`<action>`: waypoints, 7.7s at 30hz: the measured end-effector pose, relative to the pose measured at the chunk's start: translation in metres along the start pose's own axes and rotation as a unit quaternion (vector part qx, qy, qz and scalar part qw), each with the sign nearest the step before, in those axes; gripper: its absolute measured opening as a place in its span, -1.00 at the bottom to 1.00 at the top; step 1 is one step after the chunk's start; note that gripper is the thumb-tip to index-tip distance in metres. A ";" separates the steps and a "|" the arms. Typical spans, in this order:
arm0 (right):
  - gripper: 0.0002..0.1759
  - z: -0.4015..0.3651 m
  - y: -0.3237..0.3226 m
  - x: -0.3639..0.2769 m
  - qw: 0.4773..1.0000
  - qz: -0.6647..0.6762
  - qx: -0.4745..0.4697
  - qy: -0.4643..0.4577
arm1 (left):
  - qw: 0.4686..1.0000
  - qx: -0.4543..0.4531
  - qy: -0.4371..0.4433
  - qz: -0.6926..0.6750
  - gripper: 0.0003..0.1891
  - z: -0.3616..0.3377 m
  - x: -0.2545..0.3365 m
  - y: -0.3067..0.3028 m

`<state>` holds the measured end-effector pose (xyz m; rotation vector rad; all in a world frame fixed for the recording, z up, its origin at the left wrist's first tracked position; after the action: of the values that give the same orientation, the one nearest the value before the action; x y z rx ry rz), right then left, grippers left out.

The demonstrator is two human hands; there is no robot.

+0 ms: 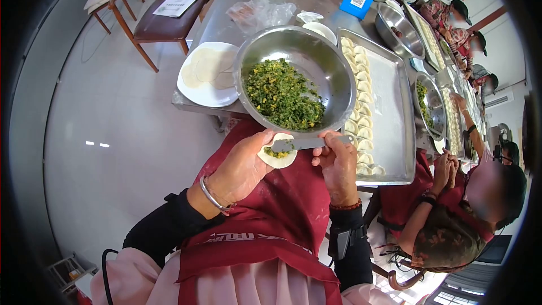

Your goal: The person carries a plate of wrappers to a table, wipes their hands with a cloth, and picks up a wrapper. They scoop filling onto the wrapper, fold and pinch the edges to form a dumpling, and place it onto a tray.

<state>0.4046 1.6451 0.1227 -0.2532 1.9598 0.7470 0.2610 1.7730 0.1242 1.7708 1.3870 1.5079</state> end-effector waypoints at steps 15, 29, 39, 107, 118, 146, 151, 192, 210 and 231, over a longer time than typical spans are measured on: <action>-0.77 -0.016 0.016 -0.006 0.997 0.001 -0.048 -0.062 | 0.999 -0.001 0.031 0.011 -0.60 -0.001 -0.002 -0.002; -0.77 -0.006 0.005 0.005 0.999 0.036 0.020 -0.012 | 0.999 -0.001 0.044 -0.007 -0.58 -0.001 -0.001 -0.007; -0.79 0.000 -0.002 -0.015 0.990 0.079 -0.010 -0.115 | 0.999 0.009 0.040 -0.005 -0.57 -0.003 -0.001 -0.013; -0.91 -0.065 0.024 0.001 0.920 -0.221 -0.029 -0.322 | 0.918 0.030 0.148 0.367 -0.63 -0.040 -0.012 0.045; -0.75 -0.067 0.028 0.000 0.930 -0.175 -0.036 -0.320 | 0.904 0.027 0.179 0.388 -0.64 -0.045 -0.009 0.054; -0.74 -0.078 0.036 -0.020 0.916 -0.255 -0.001 -0.311 | 0.856 -0.031 0.155 0.492 -0.50 -0.045 -0.010 0.048; -0.78 -0.070 0.026 -0.015 0.863 -0.317 -0.062 -0.388 | 0.884 0.010 0.130 0.448 -0.50 -0.045 -0.012 0.046; -0.73 -0.079 0.034 -0.025 0.746 -0.436 -0.038 -0.501 | 0.854 -0.031 0.086 0.512 -0.46 -0.053 -0.009 0.054; -0.68 -0.075 0.030 -0.017 0.773 -0.397 -0.052 -0.492 | 0.829 -0.058 0.201 0.519 -0.47 -0.051 -0.015 0.047; -0.68 -0.074 0.029 -0.017 0.761 -0.433 -0.064 -0.479 | 0.840 -0.018 0.184 0.510 -0.48 -0.053 -0.014 0.045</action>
<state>0.3453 1.6207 0.1728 -0.6509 0.6528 0.2566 0.2320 1.7279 0.1706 2.4440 0.4418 2.4620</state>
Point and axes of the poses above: each hand's wrist, its own z-axis towards the middle knuckle, its own y-axis out of the palm, x = y × z, the point moved 3 cm from there along z, towards the middle knuckle, and after that the axes turned 3 degrees about x, right-handed, at the moved point
